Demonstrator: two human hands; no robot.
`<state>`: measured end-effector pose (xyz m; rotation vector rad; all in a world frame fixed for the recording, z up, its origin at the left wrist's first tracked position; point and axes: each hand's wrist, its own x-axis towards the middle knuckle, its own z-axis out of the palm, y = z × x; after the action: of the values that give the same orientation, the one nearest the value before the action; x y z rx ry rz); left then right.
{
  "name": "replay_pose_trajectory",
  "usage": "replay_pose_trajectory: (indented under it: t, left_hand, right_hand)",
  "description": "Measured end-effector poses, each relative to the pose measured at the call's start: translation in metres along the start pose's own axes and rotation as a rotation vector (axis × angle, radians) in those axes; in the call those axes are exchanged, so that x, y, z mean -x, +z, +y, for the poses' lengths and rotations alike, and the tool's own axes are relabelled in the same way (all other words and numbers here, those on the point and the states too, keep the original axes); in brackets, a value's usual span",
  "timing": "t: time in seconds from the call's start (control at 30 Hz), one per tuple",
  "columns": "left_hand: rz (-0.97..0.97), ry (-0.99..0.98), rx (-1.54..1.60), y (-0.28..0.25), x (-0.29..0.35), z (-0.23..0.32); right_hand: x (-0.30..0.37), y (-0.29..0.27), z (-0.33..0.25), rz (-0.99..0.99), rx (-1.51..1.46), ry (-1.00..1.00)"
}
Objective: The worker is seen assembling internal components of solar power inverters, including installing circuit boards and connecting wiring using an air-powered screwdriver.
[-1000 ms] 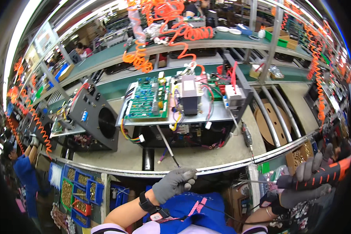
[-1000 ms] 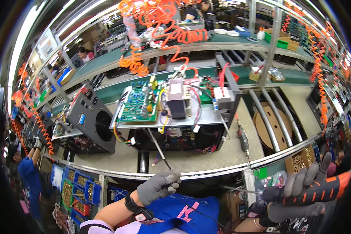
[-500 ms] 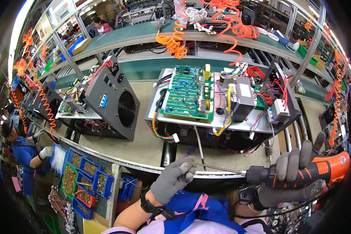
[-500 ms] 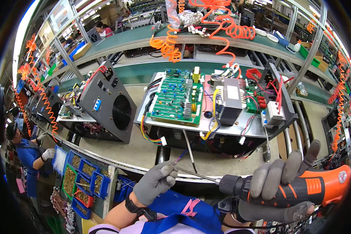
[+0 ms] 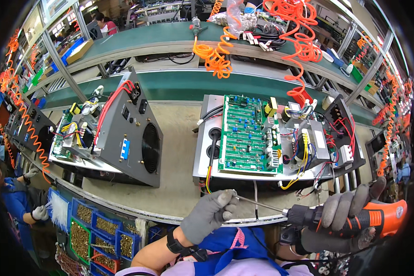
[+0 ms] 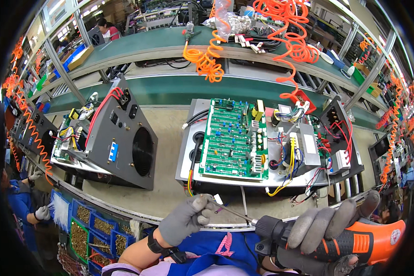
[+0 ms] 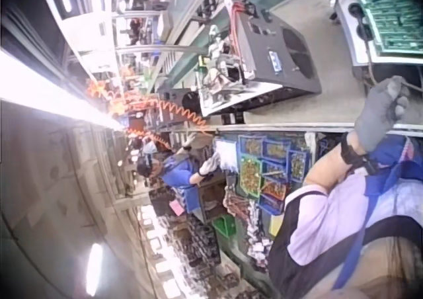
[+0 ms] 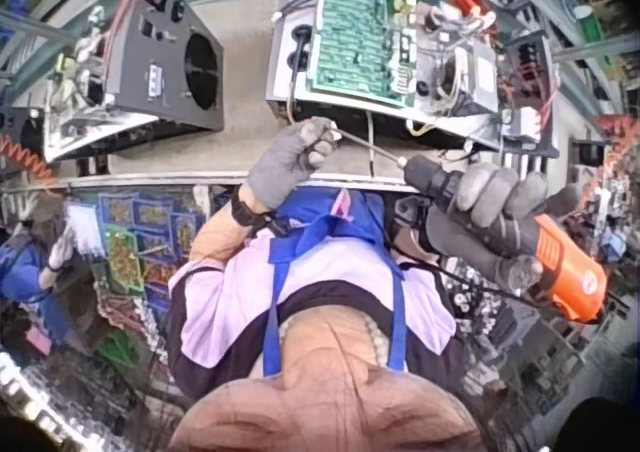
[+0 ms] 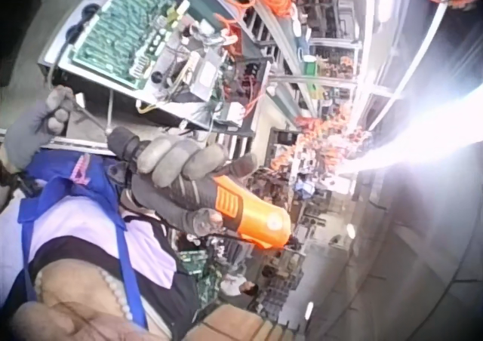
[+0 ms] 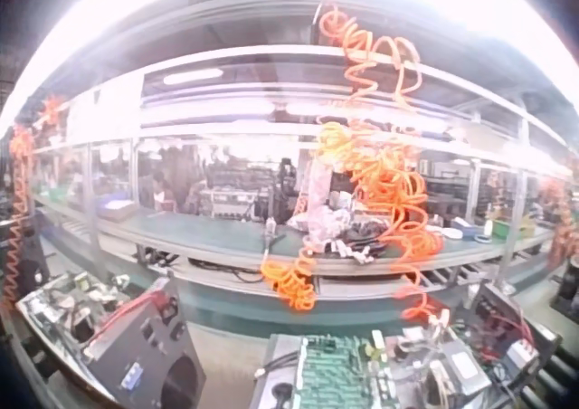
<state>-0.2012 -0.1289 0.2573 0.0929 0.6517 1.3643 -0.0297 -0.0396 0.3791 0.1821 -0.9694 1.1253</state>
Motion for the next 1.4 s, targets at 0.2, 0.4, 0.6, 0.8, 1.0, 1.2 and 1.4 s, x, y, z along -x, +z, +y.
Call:
replay_pose_trajectory:
  t: [0.2,0.4,0.6,0.8,1.0,1.2,1.4]
  left_hand:
    - [0.010,0.029,0.036,0.002,-0.011,0.009]
    - [0.021,0.015,-0.033,0.024,-0.020,0.002]
    - [0.046,-0.004,-0.013,0.040,-0.039,-0.018]
    - [0.019,-0.014,-0.079,0.057,-0.054,-0.030]
    - [0.101,-0.060,-0.084,0.063,-0.062,-0.039]
    - [0.208,0.067,-0.307,0.055,-0.079,-0.038]
    - [0.287,0.032,-0.383,0.060,-0.089,-0.033]
  right_hand:
    - [-0.013,-0.009,0.005,-0.015,-0.047,0.130]
    - [-0.036,-0.034,-0.008,-0.049,-0.104,0.274]
    - [-0.050,-0.062,-0.014,-0.047,-0.118,0.158]
    - [-0.058,-0.084,-0.030,-0.023,-0.067,0.119]
    - [-0.059,-0.094,-0.036,0.020,-0.051,0.060]
    - [-0.067,-0.104,-0.040,-0.010,0.046,0.027]
    - [-0.078,-0.110,-0.030,-0.119,0.030,0.117]
